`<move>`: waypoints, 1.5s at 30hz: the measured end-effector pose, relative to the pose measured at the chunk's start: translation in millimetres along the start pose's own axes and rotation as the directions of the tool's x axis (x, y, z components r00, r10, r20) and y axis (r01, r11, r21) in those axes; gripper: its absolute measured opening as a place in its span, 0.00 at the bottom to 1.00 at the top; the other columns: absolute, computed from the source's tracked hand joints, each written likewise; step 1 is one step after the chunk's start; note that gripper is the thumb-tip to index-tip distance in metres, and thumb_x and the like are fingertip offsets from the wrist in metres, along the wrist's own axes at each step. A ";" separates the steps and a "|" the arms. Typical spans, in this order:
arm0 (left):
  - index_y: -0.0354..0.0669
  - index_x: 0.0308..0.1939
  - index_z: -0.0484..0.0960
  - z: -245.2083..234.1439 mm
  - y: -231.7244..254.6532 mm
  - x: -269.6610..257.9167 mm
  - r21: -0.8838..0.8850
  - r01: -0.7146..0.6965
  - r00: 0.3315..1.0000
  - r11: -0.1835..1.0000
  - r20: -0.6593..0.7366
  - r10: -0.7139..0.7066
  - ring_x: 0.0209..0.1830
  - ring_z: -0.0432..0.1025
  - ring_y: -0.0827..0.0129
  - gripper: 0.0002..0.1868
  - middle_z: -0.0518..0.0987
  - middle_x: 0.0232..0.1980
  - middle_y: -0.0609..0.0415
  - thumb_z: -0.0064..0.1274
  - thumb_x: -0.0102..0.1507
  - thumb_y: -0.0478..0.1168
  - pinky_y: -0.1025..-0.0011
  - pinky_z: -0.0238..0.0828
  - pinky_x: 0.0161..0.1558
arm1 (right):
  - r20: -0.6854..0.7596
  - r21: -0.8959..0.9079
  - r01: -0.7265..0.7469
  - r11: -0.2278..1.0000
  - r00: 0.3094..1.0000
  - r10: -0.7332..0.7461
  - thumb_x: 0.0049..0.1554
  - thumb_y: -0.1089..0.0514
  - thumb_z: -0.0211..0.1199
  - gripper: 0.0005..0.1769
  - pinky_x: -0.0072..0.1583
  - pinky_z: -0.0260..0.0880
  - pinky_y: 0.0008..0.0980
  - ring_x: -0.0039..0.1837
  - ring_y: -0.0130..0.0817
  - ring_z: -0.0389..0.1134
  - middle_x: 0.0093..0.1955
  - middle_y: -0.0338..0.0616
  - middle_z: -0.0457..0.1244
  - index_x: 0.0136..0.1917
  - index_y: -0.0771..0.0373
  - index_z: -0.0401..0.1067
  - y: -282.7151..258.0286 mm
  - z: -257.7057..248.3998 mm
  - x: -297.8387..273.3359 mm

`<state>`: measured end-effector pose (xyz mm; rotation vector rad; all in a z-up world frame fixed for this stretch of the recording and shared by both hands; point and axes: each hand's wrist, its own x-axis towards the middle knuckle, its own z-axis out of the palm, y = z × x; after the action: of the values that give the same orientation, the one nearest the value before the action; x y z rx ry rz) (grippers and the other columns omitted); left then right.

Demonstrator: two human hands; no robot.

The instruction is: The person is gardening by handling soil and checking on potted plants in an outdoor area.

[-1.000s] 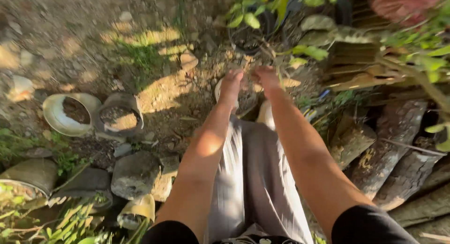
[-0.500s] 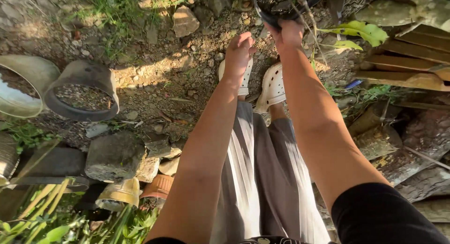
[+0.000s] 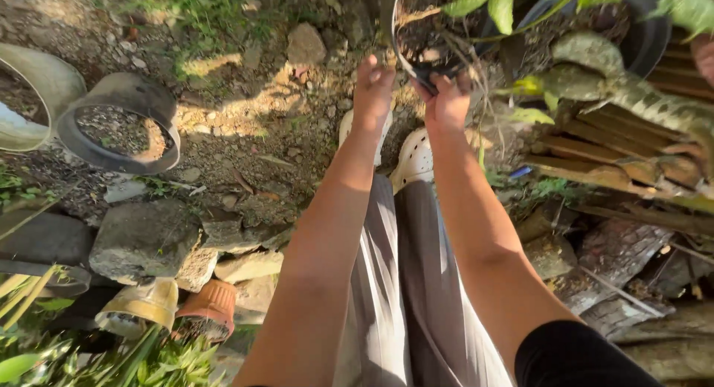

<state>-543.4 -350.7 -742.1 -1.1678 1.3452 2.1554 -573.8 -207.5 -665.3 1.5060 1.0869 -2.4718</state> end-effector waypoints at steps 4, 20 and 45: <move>0.40 0.76 0.59 33.2 82.6 -31.7 -0.008 0.052 0.999 0.999 0.006 -0.052 0.47 0.75 0.67 0.36 0.77 0.58 0.49 0.52 0.65 0.37 0.71 0.73 0.44 | -0.012 0.092 -0.070 0.993 0.997 0.071 0.60 0.79 0.48 0.15 0.59 0.79 0.54 0.58 0.60 0.74 0.59 0.64 0.63 0.59 0.72 0.54 -13.6 35.5 6.8; 0.35 0.69 0.69 -19.1 -42.7 -4.1 -0.119 0.122 0.991 0.985 -0.039 -0.127 0.44 0.72 0.66 0.26 0.79 0.54 0.50 0.51 0.66 0.36 0.70 0.71 0.44 | -0.088 0.044 -0.072 0.996 0.993 0.075 0.61 0.76 0.48 0.34 0.61 0.76 0.57 0.63 0.59 0.70 0.67 0.60 0.59 0.75 0.53 0.49 16.3 -60.5 101.9; 0.48 0.65 0.73 113.0 302.2 -142.7 -0.172 0.123 0.991 0.977 -0.038 -0.131 0.50 0.79 0.68 0.20 0.82 0.55 0.57 0.47 0.69 0.43 0.68 0.75 0.48 | 0.290 -0.539 -0.052 0.841 0.926 0.243 0.62 0.58 0.66 0.10 0.41 0.62 0.25 0.40 0.25 0.61 0.42 0.38 0.63 0.54 0.66 0.75 -194.5 231.6 -130.3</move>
<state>-706.3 -383.6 -430.9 -1.3408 1.0916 2.1955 -755.9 -236.4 -392.5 0.9094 1.3559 -1.9908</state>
